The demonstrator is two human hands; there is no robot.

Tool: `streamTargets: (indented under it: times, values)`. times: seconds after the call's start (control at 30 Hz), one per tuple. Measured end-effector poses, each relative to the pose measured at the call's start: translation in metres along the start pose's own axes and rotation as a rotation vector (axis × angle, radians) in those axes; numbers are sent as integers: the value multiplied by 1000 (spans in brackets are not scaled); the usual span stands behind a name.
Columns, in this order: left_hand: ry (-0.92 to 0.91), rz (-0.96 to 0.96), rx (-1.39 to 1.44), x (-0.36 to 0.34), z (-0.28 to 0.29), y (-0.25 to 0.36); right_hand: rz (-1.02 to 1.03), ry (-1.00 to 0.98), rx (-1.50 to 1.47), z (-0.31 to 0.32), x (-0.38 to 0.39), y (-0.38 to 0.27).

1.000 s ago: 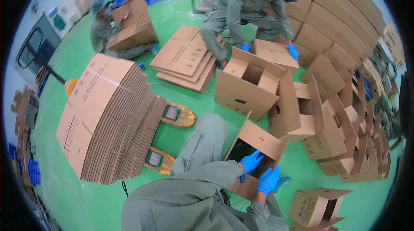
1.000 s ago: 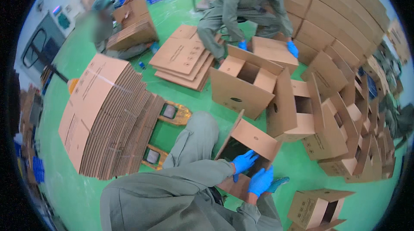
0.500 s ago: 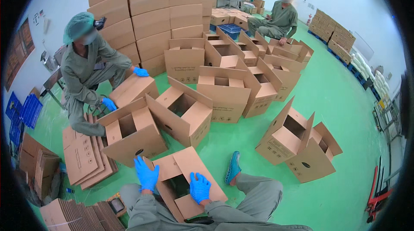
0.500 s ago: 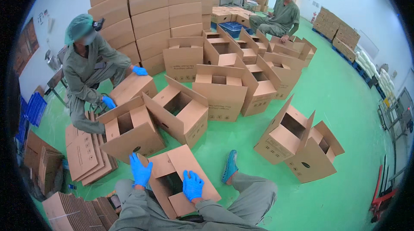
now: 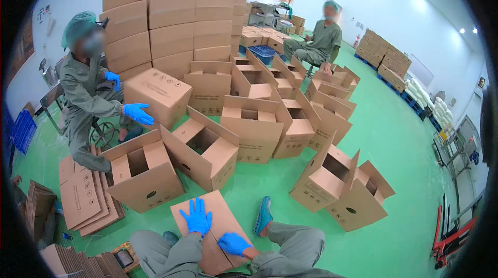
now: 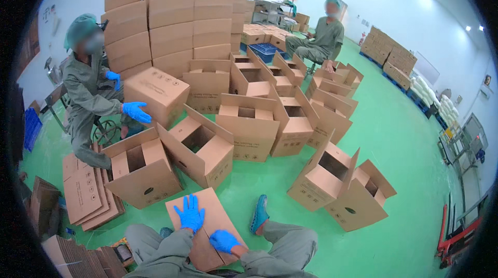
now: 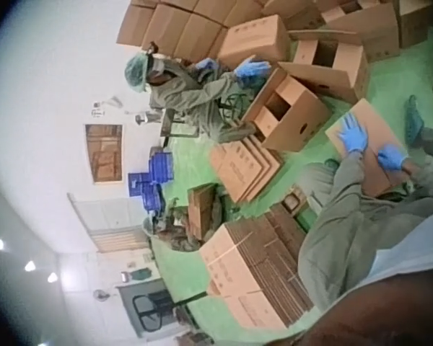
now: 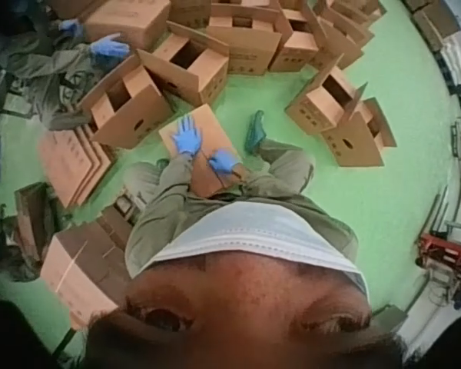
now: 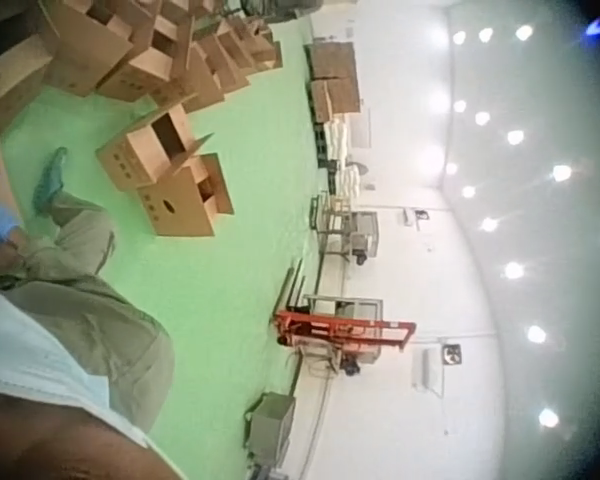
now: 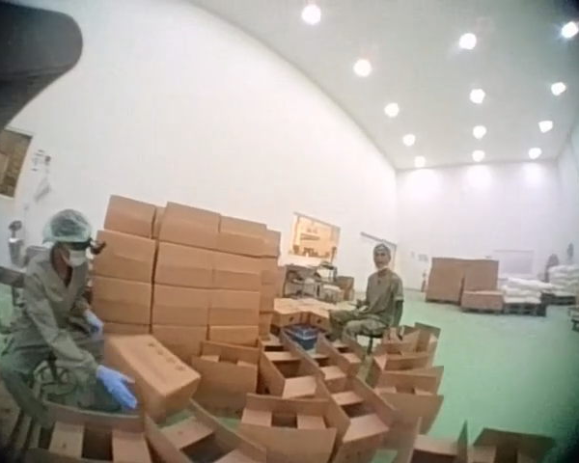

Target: Manually assemble and fold cardboard boxes for shipping or storage.

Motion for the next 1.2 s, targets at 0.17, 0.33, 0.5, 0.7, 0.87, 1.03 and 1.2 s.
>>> streamTargets:
  times: [0.17,0.33,0.5,0.7,0.87,1.03,1.2]
  values:
    - [-103,-18,62,-4,1,-3,-116,-289,-45,-74,-3,-34]
    - [-129,-72,18,14,13,-3,-138,-209,24,-67,7,-42]
    - [-730,-260,384,67,15,4,-121,-204,134,-52,20,-67]
    - [-682,-497,412,129,106,-21,-69,-224,85,-44,15,-70]
    - [-522,-410,491,97,172,-78,-37,-169,-254,-42,-5,-58]
    - [-217,-80,737,37,171,-145,-386,-191,-476,-48,-19,-42]
    - [-413,-24,87,37,102,-180,-514,-254,-374,-44,-30,-39]
Point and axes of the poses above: each hand's wrist, its own x-axis away from the middle knuckle, its own z-axis out of the back of the hand, y = z × x, the point moved 8 cm from there along -x, towards the middle knuckle, and after that the axes turned 14 degrees about z, right-handed, at the moved point
